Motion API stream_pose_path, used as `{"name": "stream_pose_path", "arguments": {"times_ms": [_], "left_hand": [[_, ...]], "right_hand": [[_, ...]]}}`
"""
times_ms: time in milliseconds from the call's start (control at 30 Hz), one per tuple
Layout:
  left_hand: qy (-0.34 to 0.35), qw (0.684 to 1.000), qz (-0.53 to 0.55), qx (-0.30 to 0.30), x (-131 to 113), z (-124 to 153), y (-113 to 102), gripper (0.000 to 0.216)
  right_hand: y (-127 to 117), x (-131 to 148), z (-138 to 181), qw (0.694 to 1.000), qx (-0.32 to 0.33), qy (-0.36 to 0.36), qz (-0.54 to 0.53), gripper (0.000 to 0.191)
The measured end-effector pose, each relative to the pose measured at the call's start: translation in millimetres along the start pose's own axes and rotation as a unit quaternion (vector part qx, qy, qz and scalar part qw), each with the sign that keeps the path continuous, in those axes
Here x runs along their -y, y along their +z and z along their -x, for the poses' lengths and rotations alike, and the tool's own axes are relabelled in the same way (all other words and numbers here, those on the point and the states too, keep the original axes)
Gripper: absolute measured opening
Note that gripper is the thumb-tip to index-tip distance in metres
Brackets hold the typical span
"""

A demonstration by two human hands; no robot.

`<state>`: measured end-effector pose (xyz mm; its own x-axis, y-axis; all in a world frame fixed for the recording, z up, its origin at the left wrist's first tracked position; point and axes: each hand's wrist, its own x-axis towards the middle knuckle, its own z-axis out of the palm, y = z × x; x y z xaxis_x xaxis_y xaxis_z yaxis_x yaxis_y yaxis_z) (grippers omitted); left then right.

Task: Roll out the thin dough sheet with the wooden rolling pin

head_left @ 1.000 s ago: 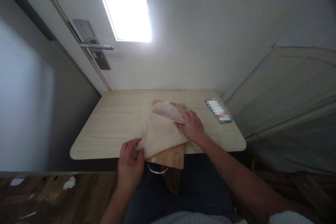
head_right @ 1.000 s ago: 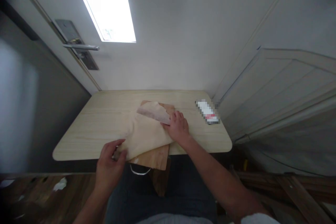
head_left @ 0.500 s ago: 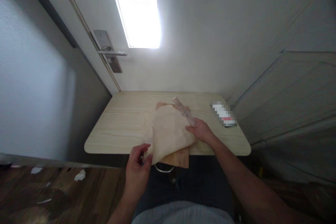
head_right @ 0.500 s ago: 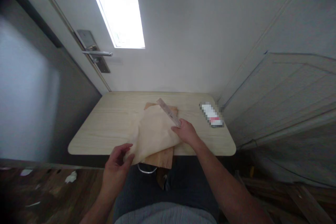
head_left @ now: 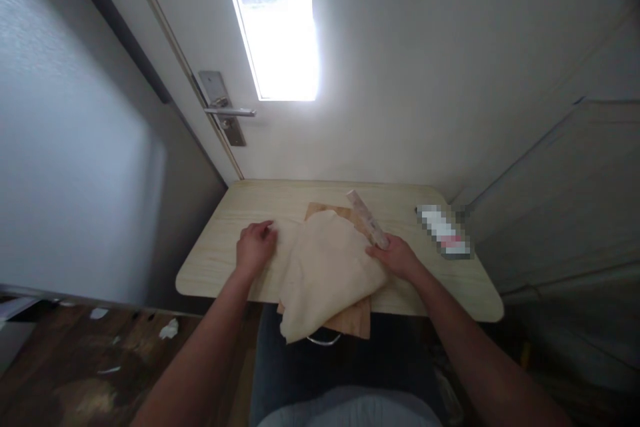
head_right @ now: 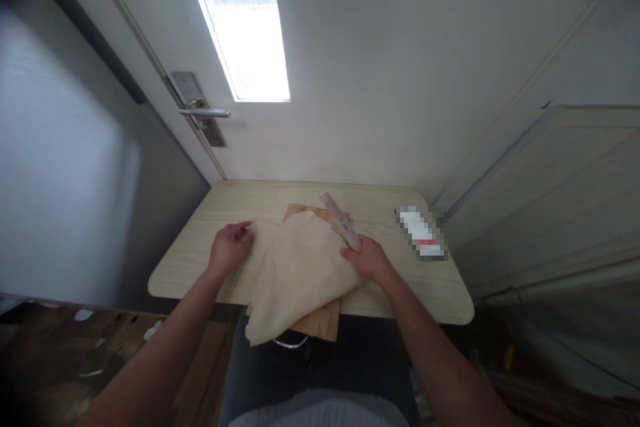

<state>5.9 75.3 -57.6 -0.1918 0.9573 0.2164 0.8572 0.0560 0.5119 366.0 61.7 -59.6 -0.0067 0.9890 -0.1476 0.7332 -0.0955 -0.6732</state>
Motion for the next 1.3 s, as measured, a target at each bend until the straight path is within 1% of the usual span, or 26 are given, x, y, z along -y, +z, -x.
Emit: {"name": "stream_pose_path", "arguments": {"times_ms": [33, 100, 233, 400, 467, 667, 800, 900, 1033, 1200, 1300], "left_hand": [[0.001, 1.0, -0.014, 0.011, 1.2, -10.4, 4.0, 0.039], [0.011, 0.999, -0.036, 0.029, 1.2, -21.5, 9.3, 0.036], [0.047, 0.997, -0.05, 0.039, 1.1, -25.8, 10.2, 0.029], [0.074, 0.995, -0.024, 0.061, 3.0, -31.9, 11.6, 0.035], [0.074, 0.995, -0.006, 0.064, 1.9, -34.6, 14.0, 0.032], [0.047, 0.997, 0.056, 0.033, -2.8, -33.4, 18.4, 0.02], [-0.007, 0.993, 0.119, 0.006, -0.6, -26.6, 17.7, 0.019], [-0.05, 0.98, 0.194, 0.001, 2.8, -21.7, 18.3, 0.019], [-0.079, 0.956, 0.284, 0.007, 3.4, -18.3, 19.8, 0.02], [-0.081, 0.926, 0.368, 0.028, -7.9, -11.8, 18.6, 0.039], [-0.079, 0.913, 0.397, 0.046, -16.6, -4.9, 18.5, 0.043]], "right_hand": [[0.1, -0.1, 0.1, 1.0, 0.003, -0.001, -0.003, 0.022], [0.4, -0.2, 0.3, 1.0, 0.007, -0.013, -0.008, 0.022], [2.6, -0.7, 0.3, 1.0, -0.006, -0.026, 0.006, 0.02], [6.9, -2.4, 0.1, 0.999, -0.014, -0.025, 0.019, 0.02], [7.1, -2.3, -1.6, 0.999, -0.015, -0.022, 0.034, 0.021], [3.9, 2.9, -11.5, 0.999, -0.004, -0.008, 0.047, 0.021], [4.2, 6.4, -13.3, 0.997, 0.001, 0.002, 0.082, 0.026], [6.1, 6.1, -11.6, 0.995, 0.0, 0.01, 0.098, 0.03], [6.9, 5.2, -9.4, 0.997, -0.006, 0.017, 0.079, 0.029], [3.4, 7.8, -5.9, 0.998, -0.011, 0.013, 0.055, 0.028], [2.6, 8.7, -3.6, 0.998, -0.021, 0.022, 0.058, 0.029]]}}
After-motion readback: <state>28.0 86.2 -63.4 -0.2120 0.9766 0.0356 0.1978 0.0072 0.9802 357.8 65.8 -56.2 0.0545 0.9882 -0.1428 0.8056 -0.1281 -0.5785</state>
